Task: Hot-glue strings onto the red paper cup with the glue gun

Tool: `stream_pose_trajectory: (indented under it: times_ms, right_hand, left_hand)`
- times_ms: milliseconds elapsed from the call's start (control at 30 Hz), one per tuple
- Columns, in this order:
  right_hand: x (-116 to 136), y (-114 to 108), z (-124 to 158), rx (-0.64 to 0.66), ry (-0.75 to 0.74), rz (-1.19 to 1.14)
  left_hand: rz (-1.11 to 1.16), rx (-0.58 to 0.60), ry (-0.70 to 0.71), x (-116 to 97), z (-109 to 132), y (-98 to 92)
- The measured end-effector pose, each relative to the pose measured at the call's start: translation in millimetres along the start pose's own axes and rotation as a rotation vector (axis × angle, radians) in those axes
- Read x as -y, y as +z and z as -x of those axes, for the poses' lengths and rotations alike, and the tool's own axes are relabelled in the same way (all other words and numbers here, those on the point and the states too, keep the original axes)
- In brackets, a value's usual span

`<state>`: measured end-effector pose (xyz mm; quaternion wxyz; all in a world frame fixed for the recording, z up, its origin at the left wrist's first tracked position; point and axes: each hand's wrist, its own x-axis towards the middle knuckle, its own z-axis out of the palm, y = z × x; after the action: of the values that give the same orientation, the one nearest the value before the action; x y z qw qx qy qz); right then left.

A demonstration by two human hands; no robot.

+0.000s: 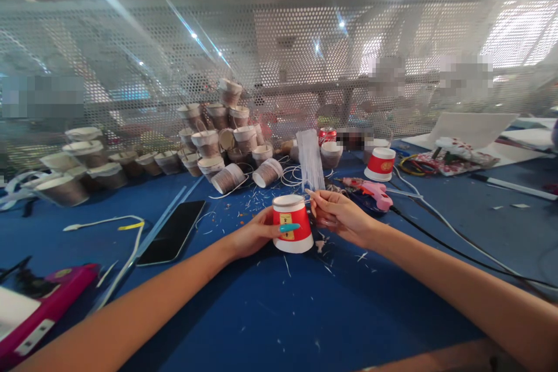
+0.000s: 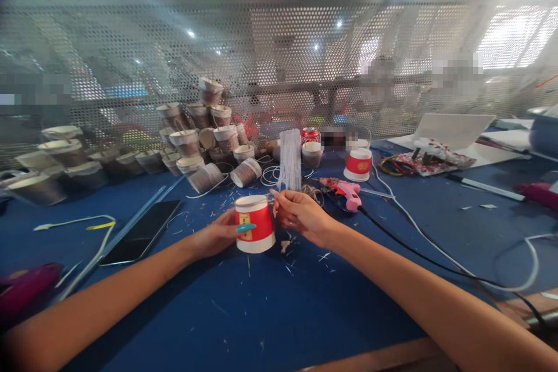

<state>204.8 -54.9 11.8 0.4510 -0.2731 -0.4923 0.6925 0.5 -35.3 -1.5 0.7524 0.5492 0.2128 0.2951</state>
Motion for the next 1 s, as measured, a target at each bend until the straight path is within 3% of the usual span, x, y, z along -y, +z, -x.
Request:
stream_pose_trajectory:
  times_ms: [167, 500, 633, 767, 1000]
  right_hand:
    - [0.0, 1.9, 0.5, -0.008, 0.006, 0.016]
    - [-2.7, 1.5, 0.6, 0.012, 0.011, 0.030]
    - [-3.5, 0.9, -0.2, 0.022, 0.007, 0.026]
    - [-3.2, 1.4, -0.2, 0.026, -0.002, 0.033]
    - [-1.8, 1.7, 1.4, 0.028, 0.028, 0.033]
  left_hand:
    - [0.043, 0.043, -0.013, -0.5, 0.1, -2.1]
    - [-0.040, -0.051, -0.027, 1.8, 2.7, -0.5]
    - [-0.079, -0.032, -0.041, -1.5, 2.8, 2.9]
    - [-0.043, 0.013, -0.026, -0.9, 2.4, 2.2]
    - [0.024, -0.013, -0.020, 2.9, 2.7, -3.4]
